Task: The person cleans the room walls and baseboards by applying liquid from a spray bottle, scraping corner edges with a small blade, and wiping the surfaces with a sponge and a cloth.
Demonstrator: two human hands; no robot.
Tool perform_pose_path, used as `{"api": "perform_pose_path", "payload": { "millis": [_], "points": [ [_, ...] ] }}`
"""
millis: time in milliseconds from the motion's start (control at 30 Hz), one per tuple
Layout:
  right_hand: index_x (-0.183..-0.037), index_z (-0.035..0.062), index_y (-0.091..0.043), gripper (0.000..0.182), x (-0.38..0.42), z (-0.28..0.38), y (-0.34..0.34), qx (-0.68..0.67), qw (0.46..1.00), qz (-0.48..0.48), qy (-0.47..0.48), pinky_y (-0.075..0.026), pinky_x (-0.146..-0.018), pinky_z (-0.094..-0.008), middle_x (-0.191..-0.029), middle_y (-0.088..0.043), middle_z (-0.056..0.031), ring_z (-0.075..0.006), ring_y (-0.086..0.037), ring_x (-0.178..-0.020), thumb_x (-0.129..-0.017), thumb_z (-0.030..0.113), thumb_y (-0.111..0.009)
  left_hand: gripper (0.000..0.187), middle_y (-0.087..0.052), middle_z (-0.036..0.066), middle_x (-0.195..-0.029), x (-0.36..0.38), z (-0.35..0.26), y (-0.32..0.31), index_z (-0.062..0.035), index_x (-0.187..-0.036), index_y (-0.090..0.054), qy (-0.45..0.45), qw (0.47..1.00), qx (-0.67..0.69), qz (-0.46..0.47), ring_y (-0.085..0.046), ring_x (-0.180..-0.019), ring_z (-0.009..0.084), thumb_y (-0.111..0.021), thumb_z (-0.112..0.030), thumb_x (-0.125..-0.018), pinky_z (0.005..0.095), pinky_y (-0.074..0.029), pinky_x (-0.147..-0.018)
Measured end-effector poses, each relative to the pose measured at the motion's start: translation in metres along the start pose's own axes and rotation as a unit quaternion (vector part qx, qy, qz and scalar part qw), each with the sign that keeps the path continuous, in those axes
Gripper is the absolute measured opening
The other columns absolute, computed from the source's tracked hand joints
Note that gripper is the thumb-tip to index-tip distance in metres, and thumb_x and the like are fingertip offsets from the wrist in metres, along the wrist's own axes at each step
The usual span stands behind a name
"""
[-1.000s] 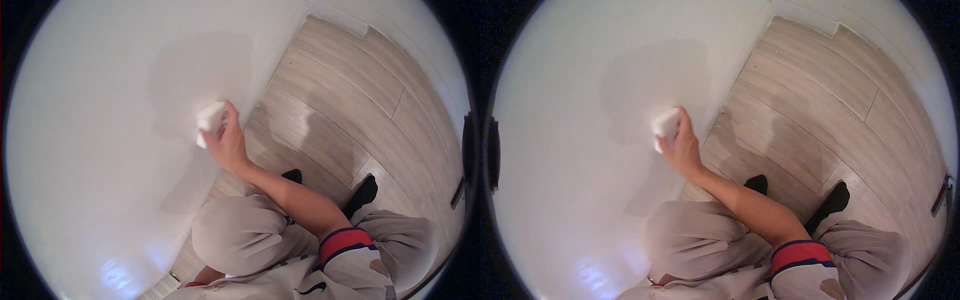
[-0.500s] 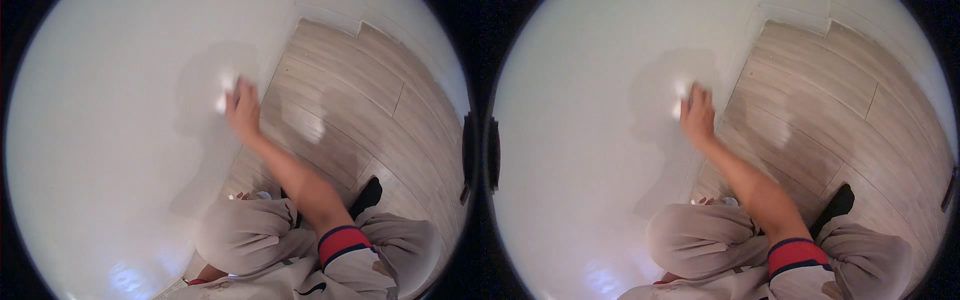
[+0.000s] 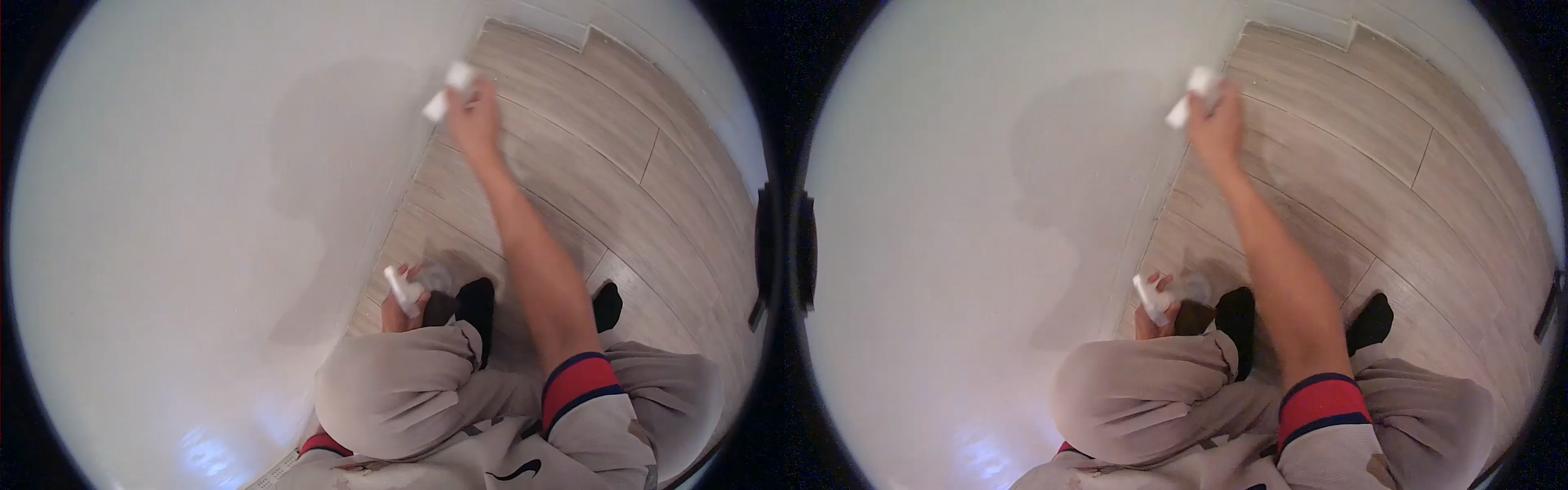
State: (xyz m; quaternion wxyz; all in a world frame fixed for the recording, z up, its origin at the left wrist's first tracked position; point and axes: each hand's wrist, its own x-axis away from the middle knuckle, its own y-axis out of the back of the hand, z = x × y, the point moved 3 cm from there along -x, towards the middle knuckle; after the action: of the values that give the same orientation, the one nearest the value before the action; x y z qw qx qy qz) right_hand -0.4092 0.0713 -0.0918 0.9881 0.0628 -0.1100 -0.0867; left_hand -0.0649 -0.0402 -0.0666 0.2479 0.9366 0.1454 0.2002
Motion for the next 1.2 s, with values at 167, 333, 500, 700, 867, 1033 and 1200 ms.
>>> {"api": "perform_pose_path", "payload": {
  "millis": [167,333,500,700,867,1033,1200],
  "points": [
    [-0.13,-0.0033,-0.04,0.061,-0.036,0.01,0.085,-0.187,0.976,-0.102,-0.042,-0.048,-0.049,-0.0265,-0.088,-0.06,-0.0092,-0.0133,-0.059,-0.067,-0.09,0.03,-0.071,0.052,-0.058,0.017,-0.132,-0.092,-0.07,-0.054,-0.0053,-0.133,-0.048,-0.248,0.965,-0.066,0.057,-0.06,-0.118,0.0316,-0.071,-0.021,-0.089,0.0375,-0.048,-0.094],
    [-0.136,-0.0063,-0.033,0.071,-0.037,0.019,0.13,-0.226,0.966,-0.127,-0.025,-0.052,-0.052,-0.0286,-0.106,-0.057,-0.0179,-0.0168,-0.06,-0.074,-0.089,0.031,-0.072,0.071,-0.059,0.016,-0.13,-0.137,-0.12,-0.1,-0.0047,-0.142,-0.037,-0.24,0.961,-0.011,0.137,-0.061,-0.114,0.0337,-0.075,-0.025,-0.085,0.0381,-0.049,-0.092],
    [-0.136,-0.007,-0.032,0.072,-0.031,0.018,0.163,-0.284,0.947,-0.145,-0.032,-0.051,-0.053,-0.0289,-0.103,-0.057,-0.0164,-0.0151,-0.058,-0.071,-0.089,0.031,-0.072,0.091,-0.062,0.015,-0.122,-0.125,-0.114,-0.097,-0.0044,-0.144,-0.038,-0.224,0.966,-0.06,0.111,-0.064,-0.1,0.0273,-0.085,-0.038,-0.074,0.0374,-0.051,-0.088],
    [-0.135,-0.0072,-0.033,0.072,-0.041,0.01,0.178,-0.312,0.935,-0.161,-0.048,-0.05,-0.053,-0.0298,-0.103,-0.058,-0.0168,-0.015,-0.058,-0.071,-0.088,0.032,-0.073,0.041,-0.069,0.011,-0.09,-0.087,-0.144,0.035,-0.0014,-0.096,-0.073,0.033,0.989,-0.147,-0.009,-0.065,-0.086,0.0203,-0.087,-0.032,-0.072,0.0321,-0.049,-0.079],
    [-0.133,-0.0045,-0.037,0.069,-0.052,0.027,0.176,-0.328,0.924,-0.191,-0.05,-0.049,-0.056,-0.0291,-0.104,-0.057,-0.0126,-0.0161,-0.057,-0.076,-0.087,0.029,-0.075,0.047,-0.068,0.02,-0.096,-0.013,-0.301,0.189,0.0072,-0.103,-0.063,-0.414,0.734,-0.086,-0.531,-0.068,-0.083,0.0253,-0.071,-0.036,-0.088,0.0363,-0.059,-0.072],
    [-0.133,-0.0051,-0.036,0.071,-0.062,0.039,0.173,-0.349,0.914,-0.196,-0.067,-0.048,-0.056,-0.0292,-0.105,-0.057,-0.0134,-0.0166,-0.057,-0.076,-0.086,0.03,-0.075,0.045,-0.064,0.014,-0.12,-0.054,-0.317,0.169,-0.0103,-0.115,-0.07,-0.377,0.67,-0.554,-0.319,-0.057,-0.115,0.0332,-0.075,0.001,-0.072,0.0486,-0.05,-0.092],
    [-0.133,-0.0071,-0.035,0.073,-0.078,0.014,0.197,-0.344,0.914,-0.206,-0.051,-0.048,-0.057,-0.029,-0.102,-0.058,-0.0132,-0.0152,-0.057,-0.076,-0.086,0.031,-0.075,0.054,-0.059,0.01,-0.127,-0.079,-0.245,0.115,-0.0194,-0.129,-0.064,-0.292,0.589,-0.744,-0.121,-0.052,-0.116,0.0427,-0.063,-0.001,-0.078,0.0498,-0.043,-0.099]
  ]
}}
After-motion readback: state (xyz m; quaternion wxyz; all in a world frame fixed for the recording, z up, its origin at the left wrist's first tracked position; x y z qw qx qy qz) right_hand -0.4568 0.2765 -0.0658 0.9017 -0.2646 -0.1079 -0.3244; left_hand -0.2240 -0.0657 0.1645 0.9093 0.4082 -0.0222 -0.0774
